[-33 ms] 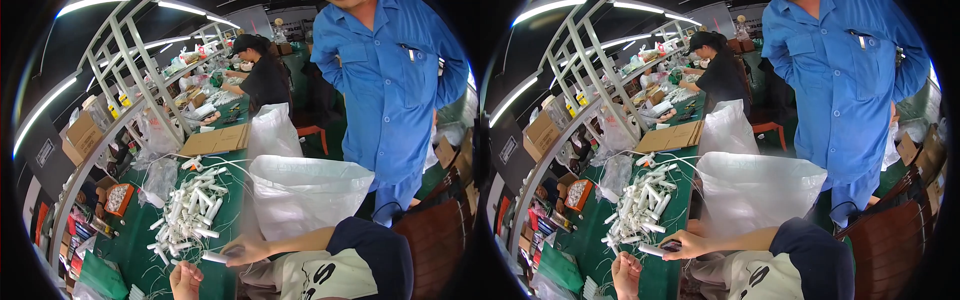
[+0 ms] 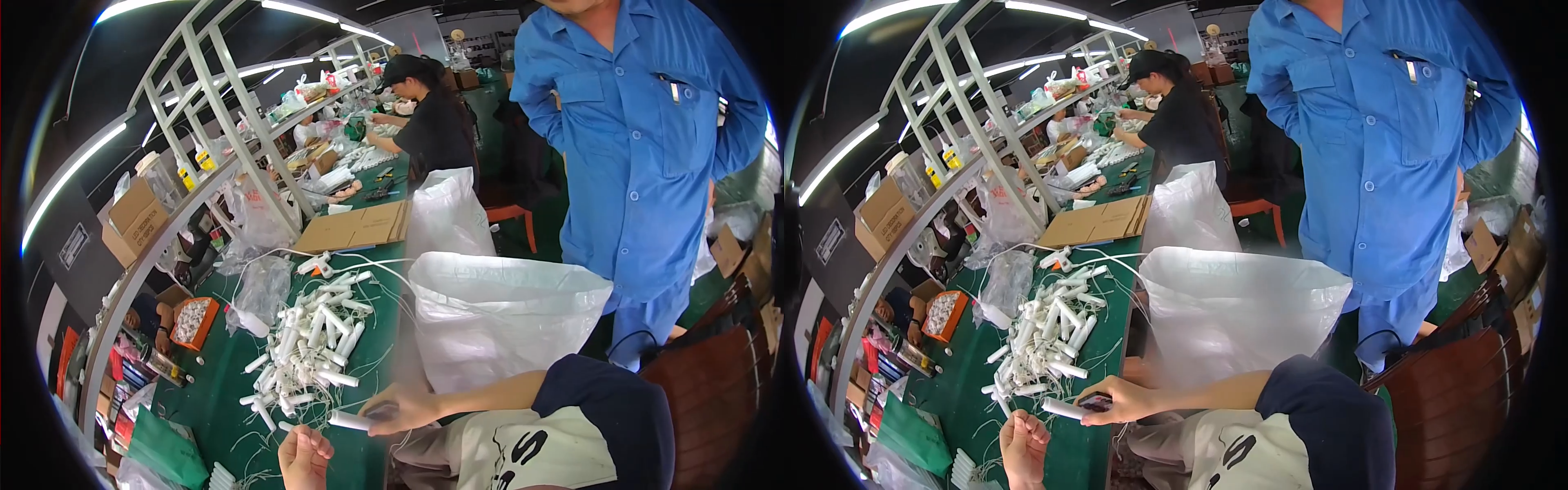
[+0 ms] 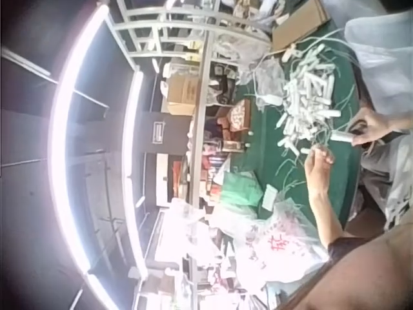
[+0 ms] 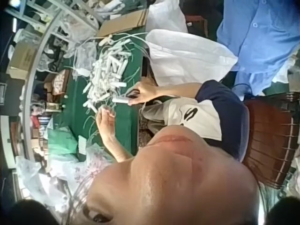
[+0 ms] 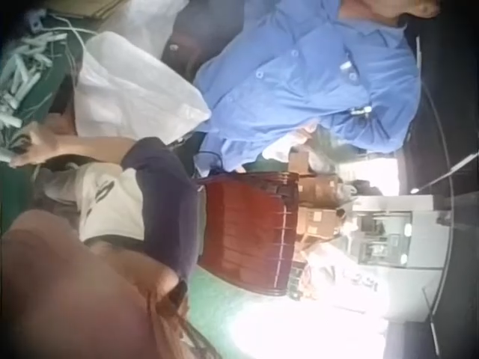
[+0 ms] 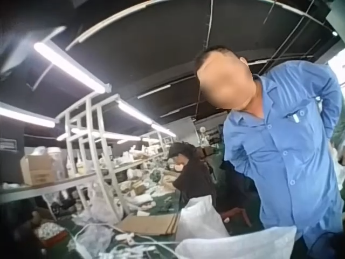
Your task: Assembling small plastic tubes with wires and internal components on a production line.
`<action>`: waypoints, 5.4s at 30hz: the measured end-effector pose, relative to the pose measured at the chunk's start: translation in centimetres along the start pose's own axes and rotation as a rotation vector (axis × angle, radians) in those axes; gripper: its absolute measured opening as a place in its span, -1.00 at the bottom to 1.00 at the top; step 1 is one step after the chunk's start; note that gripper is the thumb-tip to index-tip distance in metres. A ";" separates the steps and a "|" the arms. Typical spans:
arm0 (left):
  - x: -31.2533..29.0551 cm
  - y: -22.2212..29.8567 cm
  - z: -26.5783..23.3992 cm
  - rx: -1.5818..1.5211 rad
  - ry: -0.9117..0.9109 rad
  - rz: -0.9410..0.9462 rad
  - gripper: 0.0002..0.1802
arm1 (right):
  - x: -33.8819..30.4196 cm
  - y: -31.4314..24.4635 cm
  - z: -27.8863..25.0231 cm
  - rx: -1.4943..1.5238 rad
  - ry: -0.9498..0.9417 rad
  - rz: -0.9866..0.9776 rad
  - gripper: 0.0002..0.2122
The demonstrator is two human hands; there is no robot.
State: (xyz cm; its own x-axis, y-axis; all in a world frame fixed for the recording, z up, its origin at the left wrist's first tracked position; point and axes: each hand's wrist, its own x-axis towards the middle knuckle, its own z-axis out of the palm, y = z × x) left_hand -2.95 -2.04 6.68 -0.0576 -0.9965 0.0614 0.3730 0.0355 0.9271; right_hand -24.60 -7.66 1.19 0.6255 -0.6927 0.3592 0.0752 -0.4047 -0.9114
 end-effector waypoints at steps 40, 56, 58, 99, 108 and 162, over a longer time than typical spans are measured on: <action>-0.6 0.7 0.1 0.077 -0.194 -0.298 -0.70 | 1.8 0.2 1.0 -0.322 0.052 -0.452 -0.77; 0.8 -1.0 -1.6 -0.014 -0.119 -0.323 -0.63 | 0.8 2.7 -2.9 0.119 0.165 0.086 -0.81; 0.8 -1.0 -1.4 -0.017 -0.091 -0.317 -0.63 | 0.5 2.7 -4.0 0.137 0.124 0.124 -0.82; -1.6 -4.1 -4.9 0.985 0.195 -0.127 -0.78 | -0.8 3.6 0.0 -0.171 0.243 0.120 -0.80; -1.6 -4.7 -4.2 1.657 0.302 0.071 -0.76 | 0.5 3.3 0.4 -0.463 0.373 -0.169 -0.78; -0.2 11.9 -11.9 0.611 0.563 -0.104 -0.55 | 4.8 1.8 -1.2 0.152 0.460 -0.281 -0.89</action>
State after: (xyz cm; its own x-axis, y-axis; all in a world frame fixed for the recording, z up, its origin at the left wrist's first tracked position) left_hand 12.57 -2.38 13.30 0.4679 -0.8802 -0.0790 -0.1853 -0.1852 0.9651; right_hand -22.43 -12.43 1.47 0.1648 -0.7736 0.6119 0.3221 -0.5442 -0.7747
